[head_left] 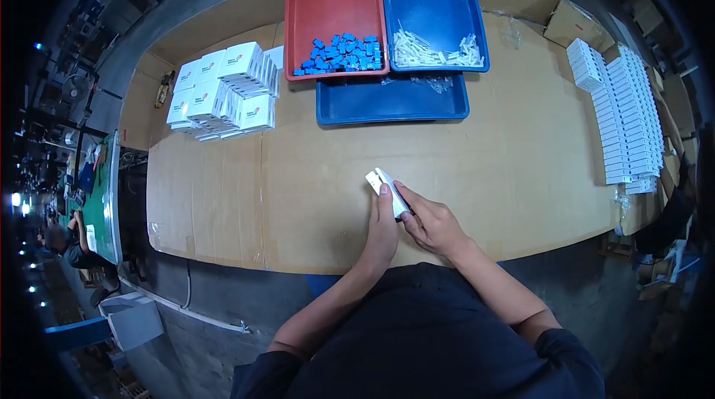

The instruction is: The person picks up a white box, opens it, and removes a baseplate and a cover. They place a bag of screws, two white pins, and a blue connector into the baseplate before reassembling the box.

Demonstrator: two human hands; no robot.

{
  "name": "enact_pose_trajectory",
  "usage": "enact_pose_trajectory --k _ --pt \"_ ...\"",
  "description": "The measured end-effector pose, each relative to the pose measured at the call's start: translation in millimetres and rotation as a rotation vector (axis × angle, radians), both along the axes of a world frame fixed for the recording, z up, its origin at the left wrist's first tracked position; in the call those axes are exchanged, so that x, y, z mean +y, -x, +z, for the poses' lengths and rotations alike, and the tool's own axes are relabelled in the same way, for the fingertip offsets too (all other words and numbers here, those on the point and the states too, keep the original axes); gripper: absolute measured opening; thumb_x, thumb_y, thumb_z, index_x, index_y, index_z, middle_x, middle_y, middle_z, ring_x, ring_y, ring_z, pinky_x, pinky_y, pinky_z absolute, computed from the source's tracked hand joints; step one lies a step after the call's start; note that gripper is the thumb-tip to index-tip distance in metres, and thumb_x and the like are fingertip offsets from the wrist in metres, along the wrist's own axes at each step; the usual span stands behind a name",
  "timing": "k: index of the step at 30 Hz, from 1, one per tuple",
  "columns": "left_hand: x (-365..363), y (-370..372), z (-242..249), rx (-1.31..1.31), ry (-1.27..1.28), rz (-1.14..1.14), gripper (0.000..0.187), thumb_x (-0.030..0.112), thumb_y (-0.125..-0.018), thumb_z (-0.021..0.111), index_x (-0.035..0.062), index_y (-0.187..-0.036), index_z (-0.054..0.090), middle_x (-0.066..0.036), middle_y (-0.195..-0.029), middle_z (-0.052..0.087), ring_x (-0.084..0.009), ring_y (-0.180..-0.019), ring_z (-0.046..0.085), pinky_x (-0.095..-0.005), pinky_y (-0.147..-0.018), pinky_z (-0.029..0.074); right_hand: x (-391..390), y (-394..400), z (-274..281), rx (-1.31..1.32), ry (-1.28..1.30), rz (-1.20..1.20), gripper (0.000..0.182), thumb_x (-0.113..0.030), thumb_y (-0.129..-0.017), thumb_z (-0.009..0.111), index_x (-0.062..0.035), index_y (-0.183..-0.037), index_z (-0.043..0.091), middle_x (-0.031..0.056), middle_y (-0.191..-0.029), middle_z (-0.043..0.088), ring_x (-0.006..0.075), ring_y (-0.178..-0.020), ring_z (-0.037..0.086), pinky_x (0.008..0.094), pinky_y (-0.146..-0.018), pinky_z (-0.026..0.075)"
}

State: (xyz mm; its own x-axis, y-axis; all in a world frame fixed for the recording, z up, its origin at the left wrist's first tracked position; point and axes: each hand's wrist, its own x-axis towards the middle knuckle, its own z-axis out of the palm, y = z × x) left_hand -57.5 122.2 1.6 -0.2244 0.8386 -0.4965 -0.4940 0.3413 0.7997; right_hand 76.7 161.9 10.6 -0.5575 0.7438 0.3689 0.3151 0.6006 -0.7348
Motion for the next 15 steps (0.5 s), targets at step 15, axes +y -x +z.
enact_pose_trajectory --k 15 --pt "-6.6 6.2 -13.6 -0.043 -0.028 -0.023 0.059 0.052 -0.113 0.034 0.0008 -0.137 0.048 -0.009 -0.122 0.058 -0.0157 -0.113 0.058 -0.0334 -0.102 0.047 3.5 -0.2 -18.6 -0.037 -0.215 0.035 0.049 -0.009 -0.094 0.065 0.0093 -0.139 0.056 0.0256 -0.127 0.070 0.0341 -0.088 0.077 0.0383 -0.068 0.064"
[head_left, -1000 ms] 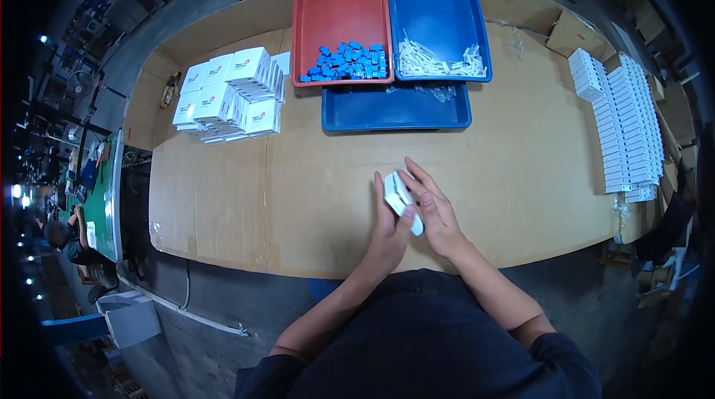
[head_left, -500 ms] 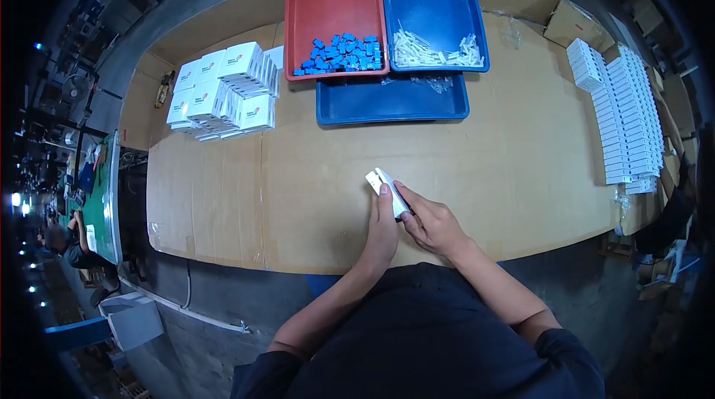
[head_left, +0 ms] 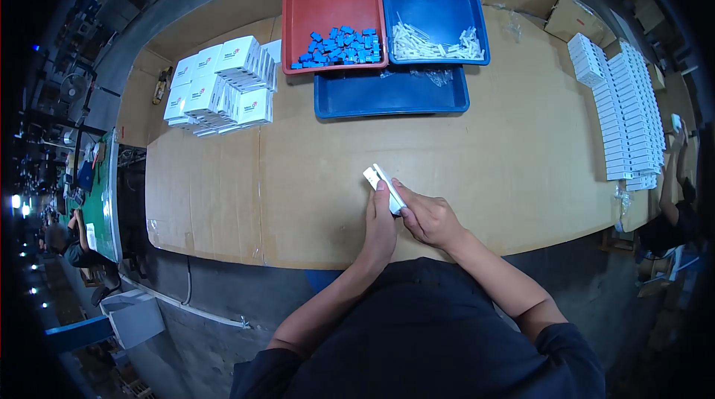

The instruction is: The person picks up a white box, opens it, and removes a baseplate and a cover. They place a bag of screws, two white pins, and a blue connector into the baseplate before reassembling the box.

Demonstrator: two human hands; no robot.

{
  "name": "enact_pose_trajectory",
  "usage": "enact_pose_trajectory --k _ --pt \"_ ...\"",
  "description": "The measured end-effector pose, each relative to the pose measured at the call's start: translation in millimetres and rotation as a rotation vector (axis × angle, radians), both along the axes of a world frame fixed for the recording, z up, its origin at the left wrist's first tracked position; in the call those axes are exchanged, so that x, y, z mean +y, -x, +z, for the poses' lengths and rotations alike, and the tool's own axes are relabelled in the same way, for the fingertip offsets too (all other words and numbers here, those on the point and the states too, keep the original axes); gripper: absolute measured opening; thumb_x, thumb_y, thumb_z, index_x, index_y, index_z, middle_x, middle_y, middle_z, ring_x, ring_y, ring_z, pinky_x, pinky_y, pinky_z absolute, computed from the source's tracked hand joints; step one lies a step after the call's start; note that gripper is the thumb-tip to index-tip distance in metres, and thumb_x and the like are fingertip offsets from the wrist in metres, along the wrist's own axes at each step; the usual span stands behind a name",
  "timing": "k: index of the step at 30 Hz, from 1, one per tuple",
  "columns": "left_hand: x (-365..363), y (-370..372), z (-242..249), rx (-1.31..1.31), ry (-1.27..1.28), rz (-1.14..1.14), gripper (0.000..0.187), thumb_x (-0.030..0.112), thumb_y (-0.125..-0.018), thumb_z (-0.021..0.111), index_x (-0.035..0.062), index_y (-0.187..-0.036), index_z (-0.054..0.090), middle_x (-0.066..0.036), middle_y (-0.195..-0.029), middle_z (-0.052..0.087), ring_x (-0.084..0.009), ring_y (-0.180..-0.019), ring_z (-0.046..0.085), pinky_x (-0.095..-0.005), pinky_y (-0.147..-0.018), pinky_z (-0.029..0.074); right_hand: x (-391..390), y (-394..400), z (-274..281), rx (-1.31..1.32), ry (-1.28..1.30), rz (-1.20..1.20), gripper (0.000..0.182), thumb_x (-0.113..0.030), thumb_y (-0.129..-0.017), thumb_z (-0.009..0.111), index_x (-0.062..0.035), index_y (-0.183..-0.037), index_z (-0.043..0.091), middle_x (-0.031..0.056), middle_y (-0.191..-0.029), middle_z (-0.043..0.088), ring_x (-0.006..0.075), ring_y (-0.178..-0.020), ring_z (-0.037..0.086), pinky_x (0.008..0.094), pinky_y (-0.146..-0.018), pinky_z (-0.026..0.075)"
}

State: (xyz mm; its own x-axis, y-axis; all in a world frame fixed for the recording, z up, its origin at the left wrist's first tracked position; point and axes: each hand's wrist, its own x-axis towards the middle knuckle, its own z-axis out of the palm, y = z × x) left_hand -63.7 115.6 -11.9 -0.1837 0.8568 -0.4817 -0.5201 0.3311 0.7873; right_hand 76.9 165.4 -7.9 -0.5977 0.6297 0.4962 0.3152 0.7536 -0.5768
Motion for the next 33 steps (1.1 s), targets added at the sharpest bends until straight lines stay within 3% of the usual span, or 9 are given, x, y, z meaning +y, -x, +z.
enact_pose_trajectory --k 3,5,9,11,19,25,27,31,33 --pt "0.9 -0.3 5.2 0.006 0.027 0.004 0.058 0.051 -0.113 0.034 0.0010 -0.137 0.049 -0.009 -0.121 0.058 -0.0156 -0.111 0.058 -0.0335 -0.100 0.047 -0.9 1.4 1.1 -0.002 0.007 0.000 0.050 -0.009 -0.094 0.065 0.0096 -0.139 0.056 0.0264 -0.127 0.069 0.0342 -0.088 0.077 0.0382 -0.068 0.064" --pt "2.9 -4.3 12.9 -0.002 -0.008 0.093 0.044 0.045 -0.113 0.037 0.0062 -0.108 0.057 0.002 -0.091 0.056 -0.0072 -0.081 0.050 -0.0263 -0.072 0.042 -2.2 1.6 0.9 -0.007 0.013 0.001 0.050 -0.008 -0.093 0.065 0.0098 -0.139 0.056 0.0271 -0.127 0.069 0.0342 -0.088 0.077 0.0381 -0.068 0.064" --pt "1.7 -3.1 13.5 0.008 0.018 0.105 0.044 0.044 -0.113 0.037 0.0061 -0.107 0.057 0.002 -0.089 0.057 -0.0072 -0.080 0.050 -0.0263 -0.072 0.042 -3.7 2.6 -2.9 0.009 0.007 -0.007 0.050 -0.007 -0.093 0.065 0.0106 -0.138 0.056 0.0284 -0.127 0.069 0.0340 -0.087 0.077 0.0377 -0.067 0.064" --pt "-1.8 3.4 4.9 -0.014 0.018 0.002 0.052 0.049 -0.113 0.035 0.0028 -0.133 0.051 -0.008 -0.117 0.059 -0.0141 -0.108 0.059 -0.0325 -0.098 0.048 -4.8 2.3 -0.8 0.001 0.017 -0.006 0.049 -0.007 -0.092 0.065 0.0106 -0.138 0.057 0.0285 -0.126 0.069 0.0339 -0.086 0.077 0.0376 -0.066 0.064" --pt "-4.7 5.8 -3.1 -0.053 0.001 -0.026 0.050 0.050 -0.112 0.039 0.0050 -0.130 0.052 -0.005 -0.114 0.061 -0.0130 -0.105 0.060 -0.0323 -0.096 0.048 -9.6 -0.4 -4.3 -0.021 0.053 -0.030 0.049 -0.008 -0.093 0.065 0.0099 -0.138 0.057 0.0267 -0.126 0.070 0.0336 -0.086 0.077 0.0369 -0.065 0.063" --pt "-1.9 13.2 7.9 -0.082 -0.082 -0.011 0.054 0.041 -0.112 0.037 0.0035 -0.151 0.040 -0.010 -0.129 0.057 -0.0158 -0.117 0.058 -0.0325 -0.102 0.047 -1.9 -0.3 14.2 0.066 0.224 0.025 0.044 -0.012 -0.101 0.061 0.0028 -0.142 0.058 0.0243 -0.141 0.063 0.0365 -0.111 0.071 0.0404 -0.091 0.060" --pt "-0.5 25.2 11.9 -0.004 -0.230 -0.094 0.073 0.023 -0.108 0.047 0.0048 -0.168 0.011 -0.018 -0.153 0.043 -0.0254 -0.139 0.048 -0.0378 -0.116 0.040 3.0 -4.6 21.2 0.168 0.437 0.082 0.040 -0.019 -0.107 0.057 0.0014 -0.141 0.059 0.0210 -0.142 0.063 0.0324 -0.121 0.067 0.0389 -0.103 0.055" --pt "-0.4 32.2 21.0 0.352 -0.435 -0.182 0.105 0.001 -0.083 0.071 0.0028 -0.167 0.009 -0.022 -0.159 0.034 -0.0318 -0.145 0.042 -0.0450 -0.122 0.034 9.7 -5.1 33.8 0.309 1.229 -0.099 0.043 -0.031 -0.111 0.054 -0.0006 -0.141 0.060 0.0120 -0.129 0.069 0.0182 -0.114 0.066 0.0312 -0.100 0.054" --pt "-1.5 33.2 20.8 0.501 -0.486 -0.230 0.107 0.003 -0.082 0.073 0.0023 -0.167 0.008 -0.022 -0.160 0.033 -0.0328 -0.147 0.040 -0.0457 -0.122 0.034 11.0 -3.0 55.9 0.347 1.329 -0.061 0.045 -0.032 -0.111 0.054 -0.0009 -0.143 0.058 0.0119 -0.130 0.068 0.0174 -0.114 0.066 0.0303 -0.098 0.054"
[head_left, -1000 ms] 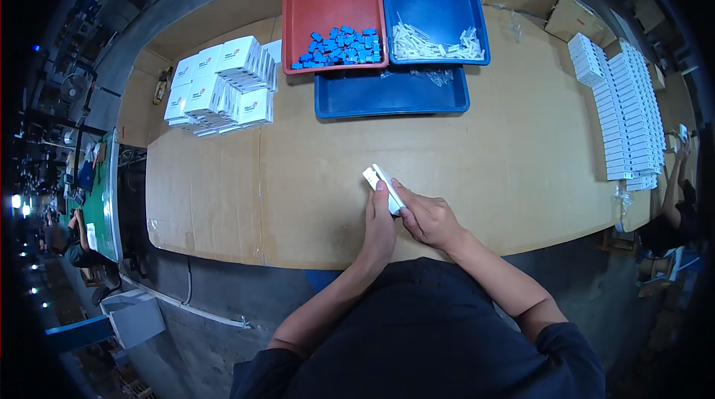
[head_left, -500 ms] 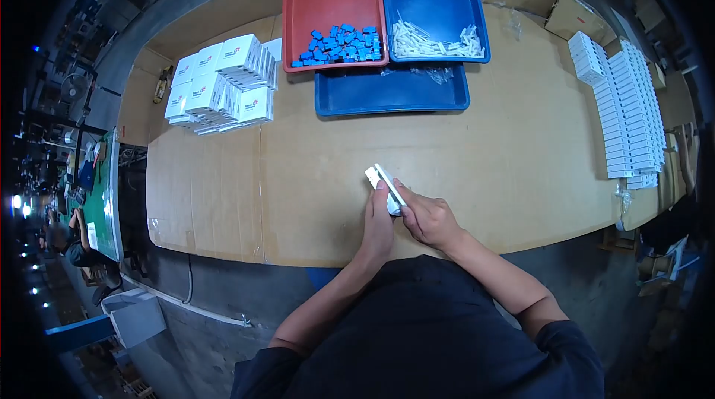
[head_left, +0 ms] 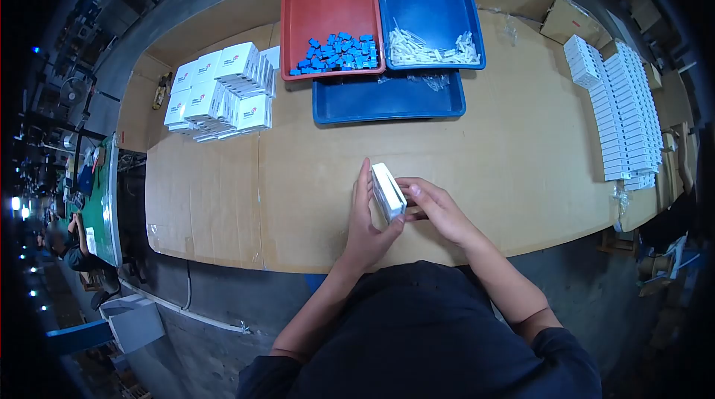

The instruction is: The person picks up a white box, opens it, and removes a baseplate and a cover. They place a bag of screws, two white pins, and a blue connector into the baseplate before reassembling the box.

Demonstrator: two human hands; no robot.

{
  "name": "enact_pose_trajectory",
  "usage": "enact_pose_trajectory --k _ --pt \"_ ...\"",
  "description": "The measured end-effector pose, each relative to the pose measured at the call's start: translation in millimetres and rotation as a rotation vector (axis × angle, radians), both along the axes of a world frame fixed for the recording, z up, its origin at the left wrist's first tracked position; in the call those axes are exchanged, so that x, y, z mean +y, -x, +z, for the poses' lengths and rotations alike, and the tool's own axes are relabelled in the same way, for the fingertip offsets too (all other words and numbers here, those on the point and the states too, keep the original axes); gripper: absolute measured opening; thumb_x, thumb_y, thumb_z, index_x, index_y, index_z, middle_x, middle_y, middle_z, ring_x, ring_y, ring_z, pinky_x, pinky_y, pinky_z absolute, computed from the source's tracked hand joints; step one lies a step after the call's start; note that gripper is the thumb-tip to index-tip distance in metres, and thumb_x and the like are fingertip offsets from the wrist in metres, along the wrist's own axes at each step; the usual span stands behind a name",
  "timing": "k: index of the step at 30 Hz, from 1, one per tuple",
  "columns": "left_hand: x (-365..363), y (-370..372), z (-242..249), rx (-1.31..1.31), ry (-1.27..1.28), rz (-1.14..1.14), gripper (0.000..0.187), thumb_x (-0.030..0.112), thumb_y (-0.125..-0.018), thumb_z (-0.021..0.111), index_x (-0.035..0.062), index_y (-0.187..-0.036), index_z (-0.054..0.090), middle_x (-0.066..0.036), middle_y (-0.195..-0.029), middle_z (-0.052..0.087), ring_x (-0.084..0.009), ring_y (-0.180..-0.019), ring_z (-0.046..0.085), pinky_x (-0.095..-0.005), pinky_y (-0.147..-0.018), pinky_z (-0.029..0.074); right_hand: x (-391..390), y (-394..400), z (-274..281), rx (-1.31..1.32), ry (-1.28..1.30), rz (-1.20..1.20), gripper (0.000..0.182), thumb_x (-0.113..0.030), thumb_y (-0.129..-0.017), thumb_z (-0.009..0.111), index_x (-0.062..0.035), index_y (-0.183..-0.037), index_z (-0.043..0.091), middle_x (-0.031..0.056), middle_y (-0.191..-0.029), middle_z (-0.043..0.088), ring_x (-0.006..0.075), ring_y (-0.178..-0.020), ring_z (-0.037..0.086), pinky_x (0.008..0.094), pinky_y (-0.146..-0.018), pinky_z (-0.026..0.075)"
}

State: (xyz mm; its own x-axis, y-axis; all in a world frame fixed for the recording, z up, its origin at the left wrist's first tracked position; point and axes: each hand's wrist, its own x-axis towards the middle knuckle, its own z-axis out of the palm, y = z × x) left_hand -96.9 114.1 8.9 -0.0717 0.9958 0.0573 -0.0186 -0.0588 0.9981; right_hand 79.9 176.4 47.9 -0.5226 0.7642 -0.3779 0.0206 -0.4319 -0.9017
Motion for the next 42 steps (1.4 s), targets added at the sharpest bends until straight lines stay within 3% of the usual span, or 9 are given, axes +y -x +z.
enact_pose_trajectory --k 5,7,8,10,13,16,22,26,42 --pt "1.2 -1.6 7.2 0.260 -0.087 -0.013 0.113 0.010 -0.079 0.078 0.0008 -0.166 0.007 -0.023 -0.163 0.028 -0.0352 -0.149 0.037 -0.0463 -0.124 0.031 0.8 7.6 -0.5 0.119 -0.031 0.019 0.046 -0.022 -0.104 0.067 0.0002 -0.144 0.055 0.0134 -0.141 0.062 0.0188 -0.123 0.063 0.0329 -0.104 0.053" --pt "3.8 -3.5 20.7 0.174 -0.154 0.057 0.094 0.039 -0.102 0.062 0.0063 -0.168 0.004 -0.021 -0.158 0.038 -0.0309 -0.146 0.042 -0.0416 -0.122 0.033 -3.2 13.2 -6.4 0.153 -0.075 -0.020 0.048 -0.017 -0.102 0.070 -0.0022 -0.144 0.055 0.0124 -0.144 0.059 0.0200 -0.127 0.061 0.0360 -0.107 0.051" --pt "4.6 -4.5 16.9 0.175 -0.160 0.060 0.094 0.039 -0.102 0.062 0.0063 -0.168 0.004 -0.021 -0.158 0.038 -0.0309 -0.146 0.042 -0.0416 -0.122 0.033 -6.6 15.9 -8.5 0.186 -0.112 -0.061 0.050 -0.012 -0.099 0.073 -0.0045 -0.145 0.056 0.0114 -0.148 0.057 0.0212 -0.131 0.058 0.0391 -0.111 0.049" --pt "5.9 -7.7 12.4 -0.363 0.097 0.071 0.082 0.058 -0.110 0.036 0.0068 -0.167 0.008 -0.020 -0.155 0.042 -0.0300 -0.143 0.045 -0.0413 -0.120 0.035 -14.3 23.3 -7.2 0.108 -0.329 -0.041 0.052 -0.009 -0.097 0.074 -0.0041 -0.145 0.056 0.0137 -0.151 0.054 0.0242 -0.136 0.055 0.0399 -0.114 0.046" --pt "8.1 -17.4 30.4 -0.306 0.131 0.177 0.079 0.062 -0.111 0.019 0.0069 -0.167 0.013 -0.019 -0.152 0.045 -0.0285 -0.141 0.046 -0.0409 -0.118 0.037 -23.1 30.0 0.6 -0.069 -0.674 0.021 0.055 -0.009 -0.095 0.074 -0.0033 -0.147 0.056 0.0202 -0.159 0.046 0.0323 -0.146 0.047 0.0418 -0.118 0.042" --pt "8.1 -24.4 20.1 -0.289 0.013 0.235 0.081 0.064 -0.110 0.019 0.0057 -0.166 0.016 -0.018 -0.150 0.046 -0.0269 -0.139 0.047 -0.0395 -0.118 0.036 -32.3 38.2 3.1 -0.111 -0.856 -0.079 0.052 -0.008 -0.098 0.068 0.0007 -0.148 0.055 0.0268 -0.157 0.047 0.0410 -0.145 0.048 0.0434 -0.116 0.043" --pt "4.4 -23.2 38.7 -0.252 -0.151 0.218 0.090 0.069 -0.107 0.023 0.0004 -0.164 0.015 -0.019 -0.151 0.044 -0.0258 -0.140 0.044 -0.0386 -0.119 0.033 -36.6 39.6 10.4 -0.069 -1.032 -0.091 0.049 -0.008 -0.101 0.063 0.0103 -0.145 0.052 0.0333 -0.154 0.047 0.0455 -0.142 0.050 0.0427 -0.113 0.047" --pt "3.6 -24.4 49.3 -0.250 -0.148 0.225 0.095 0.075 -0.104 0.027 -0.0003 -0.162 0.019 -0.015 -0.144 0.049 -0.0209 -0.133 0.049 -0.0342 -0.113 0.036 -37.5 40.0 11.4 -0.097 -1.094 -0.093 0.048 -0.009 -0.103 0.061 0.0118 -0.145 0.052 0.0353 -0.151 0.048 0.0461 -0.140 0.052 0.0430 -0.111 0.048" --pt "-2.7 -26.9 29.5 -0.473 -0.135 0.230 0.100 0.075 -0.100 0.042 0.0013 -0.163 0.017 -0.015 -0.147 0.045 -0.0230 -0.138 0.045 -0.0382 -0.120 0.032 -42.3 38.0 1.3 -0.067 -1.053 -0.094 0.046 -0.008 -0.104 0.056 0.0110 -0.145 0.052 0.0348 -0.150 0.050 0.0462 -0.139 0.053 0.0430 -0.112 0.048"
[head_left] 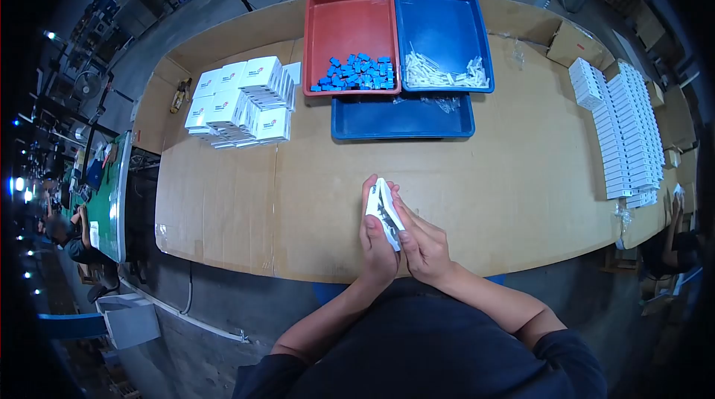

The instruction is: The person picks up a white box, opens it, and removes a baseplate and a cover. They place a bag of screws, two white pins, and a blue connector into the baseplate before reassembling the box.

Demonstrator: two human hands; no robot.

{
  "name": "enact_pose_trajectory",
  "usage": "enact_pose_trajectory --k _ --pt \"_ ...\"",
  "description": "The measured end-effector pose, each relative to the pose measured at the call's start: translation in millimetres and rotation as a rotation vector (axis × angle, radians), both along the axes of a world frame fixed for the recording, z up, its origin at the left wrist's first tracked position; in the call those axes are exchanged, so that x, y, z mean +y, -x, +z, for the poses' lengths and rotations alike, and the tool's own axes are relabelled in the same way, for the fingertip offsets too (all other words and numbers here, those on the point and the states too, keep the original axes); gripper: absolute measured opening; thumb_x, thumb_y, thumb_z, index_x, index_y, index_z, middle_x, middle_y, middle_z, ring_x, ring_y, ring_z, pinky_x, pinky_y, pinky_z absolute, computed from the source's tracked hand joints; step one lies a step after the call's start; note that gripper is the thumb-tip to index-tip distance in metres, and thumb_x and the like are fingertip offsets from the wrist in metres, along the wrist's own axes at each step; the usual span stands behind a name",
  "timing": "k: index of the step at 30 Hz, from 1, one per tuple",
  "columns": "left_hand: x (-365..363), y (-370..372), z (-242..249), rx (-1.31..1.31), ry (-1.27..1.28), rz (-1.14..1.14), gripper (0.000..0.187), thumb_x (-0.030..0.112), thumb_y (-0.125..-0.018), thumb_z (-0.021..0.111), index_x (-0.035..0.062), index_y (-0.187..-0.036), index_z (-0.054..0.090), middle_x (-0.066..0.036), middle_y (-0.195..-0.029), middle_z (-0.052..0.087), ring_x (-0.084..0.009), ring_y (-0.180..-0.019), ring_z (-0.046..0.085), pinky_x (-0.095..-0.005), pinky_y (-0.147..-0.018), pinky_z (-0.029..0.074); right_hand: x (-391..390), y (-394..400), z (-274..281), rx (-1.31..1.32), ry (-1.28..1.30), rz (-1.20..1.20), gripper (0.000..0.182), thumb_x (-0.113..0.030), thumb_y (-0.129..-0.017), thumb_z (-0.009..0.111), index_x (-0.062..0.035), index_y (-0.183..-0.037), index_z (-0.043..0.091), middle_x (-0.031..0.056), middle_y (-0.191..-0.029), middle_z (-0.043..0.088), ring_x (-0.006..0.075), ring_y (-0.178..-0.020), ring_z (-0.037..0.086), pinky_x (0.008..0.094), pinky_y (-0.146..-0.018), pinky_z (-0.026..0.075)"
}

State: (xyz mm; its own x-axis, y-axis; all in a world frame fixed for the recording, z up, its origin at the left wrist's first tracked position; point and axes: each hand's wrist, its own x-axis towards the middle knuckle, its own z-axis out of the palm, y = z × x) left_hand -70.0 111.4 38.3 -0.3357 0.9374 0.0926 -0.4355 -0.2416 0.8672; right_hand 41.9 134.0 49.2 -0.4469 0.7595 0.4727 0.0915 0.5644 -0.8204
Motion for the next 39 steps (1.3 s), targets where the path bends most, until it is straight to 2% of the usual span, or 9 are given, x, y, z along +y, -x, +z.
enact_pose_trajectory --k 5,9,11,13,14,19,28,30,39 --pt "3.6 8.6 0.4 0.061 0.023 -0.015 0.101 0.076 -0.101 0.040 0.0016 -0.164 0.015 -0.017 -0.150 0.043 -0.0267 -0.142 0.043 -0.0410 -0.121 0.030 -3.1 7.8 0.6 0.028 0.068 0.001 0.046 -0.011 -0.105 0.056 0.0094 -0.146 0.052 0.0329 -0.155 0.046 0.0436 -0.144 0.048 0.0423 -0.115 0.045" --pt "6.1 18.1 1.3 0.082 0.016 -0.017 0.104 0.077 -0.099 0.041 0.0010 -0.165 0.013 -0.019 -0.154 0.040 -0.0293 -0.144 0.040 -0.0427 -0.122 0.029 5.5 14.4 -1.4 0.198 0.329 -0.004 0.045 -0.019 -0.109 0.054 0.0045 -0.148 0.051 0.0249 -0.152 0.052 0.0343 -0.142 0.052 0.0402 -0.115 0.044" --pt "4.4 22.3 -3.3 0.324 -0.014 -0.029 0.104 0.072 -0.098 0.045 0.0004 -0.166 0.011 -0.021 -0.158 0.036 -0.0308 -0.145 0.038 -0.0440 -0.121 0.028 8.0 13.3 1.7 0.277 0.446 -0.071 0.045 -0.022 -0.110 0.054 0.0022 -0.148 0.051 0.0209 -0.149 0.056 0.0300 -0.139 0.055 0.0391 -0.114 0.046" --pt "4.7 18.1 6.5 0.396 -0.006 -0.001 0.105 0.069 -0.096 0.047 0.0000 -0.166 0.010 -0.023 -0.160 0.033 -0.0315 -0.146 0.036 -0.0451 -0.121 0.029 13.7 6.4 20.1 0.375 1.063 0.104 0.045 -0.025 -0.110 0.055 -0.0007 -0.148 0.051 0.0141 -0.142 0.060 0.0218 -0.129 0.060 0.0368 -0.109 0.048" --pt "4.0 18.7 2.2 0.454 -0.004 -0.015 0.105 0.068 -0.095 0.048 -0.0003 -0.166 0.010 -0.023 -0.160 0.033 -0.0317 -0.144 0.037 -0.0448 -0.120 0.029 14.4 7.4 22.0 0.367 1.116 0.067 0.048 -0.025 -0.109 0.059 -0.0022 -0.150 0.049 0.0125 -0.140 0.061 0.0182 -0.127 0.060 0.0346 -0.107 0.049" --pt "3.5 17.8 -2.4 0.464 0.004 0.020 0.107 0.069 -0.094 0.049 -0.0011 -0.166 0.011 -0.023 -0.155 0.037 -0.0317 -0.139 0.043 -0.0441 -0.118 0.033 9.2 13.6 24.8 0.373 1.087 0.111 0.054 -0.019 -0.107 0.061 -0.0027 -0.154 0.042 0.0149 -0.142 0.059 0.0189 -0.129 0.059 0.0331 -0.109 0.047" --pt "5.4 18.4 -15.9 0.623 -0.019 0.166 0.105 0.080 -0.093 0.046 -0.0086 -0.149 0.036 -0.020 -0.137 0.048 -0.0271 -0.127 0.052 -0.0420 -0.109 0.041 -0.1 23.0 17.6 0.432 0.957 0.139 0.055 -0.007 -0.106 0.060 0.0016 -0.155 0.037 0.0176 -0.148 0.055 0.0194 -0.134 0.057 0.0315 -0.112 0.045" --pt "7.7 17.5 -18.7 0.580 -0.091 0.237 0.078 0.056 -0.099 0.043 -0.0082 -0.144 0.044 -0.023 -0.132 0.052 -0.0317 -0.119 0.057 -0.0445 -0.101 0.048 -1.5 23.1 16.5 0.417 0.918 0.144 0.056 -0.007 -0.106 0.059 0.0023 -0.156 0.036 0.0180 -0.150 0.054 0.0197 -0.136 0.056 0.0312 -0.113 0.044" --pt "5.4 14.6 -12.4 0.549 -0.071 0.256 0.081 0.059 -0.096 0.032 -0.0088 -0.136 0.049 -0.021 -0.127 0.055 -0.0284 -0.110 0.057 -0.0427 -0.095 0.048 -9.0 20.8 22.3 0.398 0.854 0.135 0.060 -0.005 -0.109 0.053 0.0024 -0.162 0.028 0.0189 -0.154 0.051 0.0196 -0.137 0.054 0.0310 -0.114 0.042"
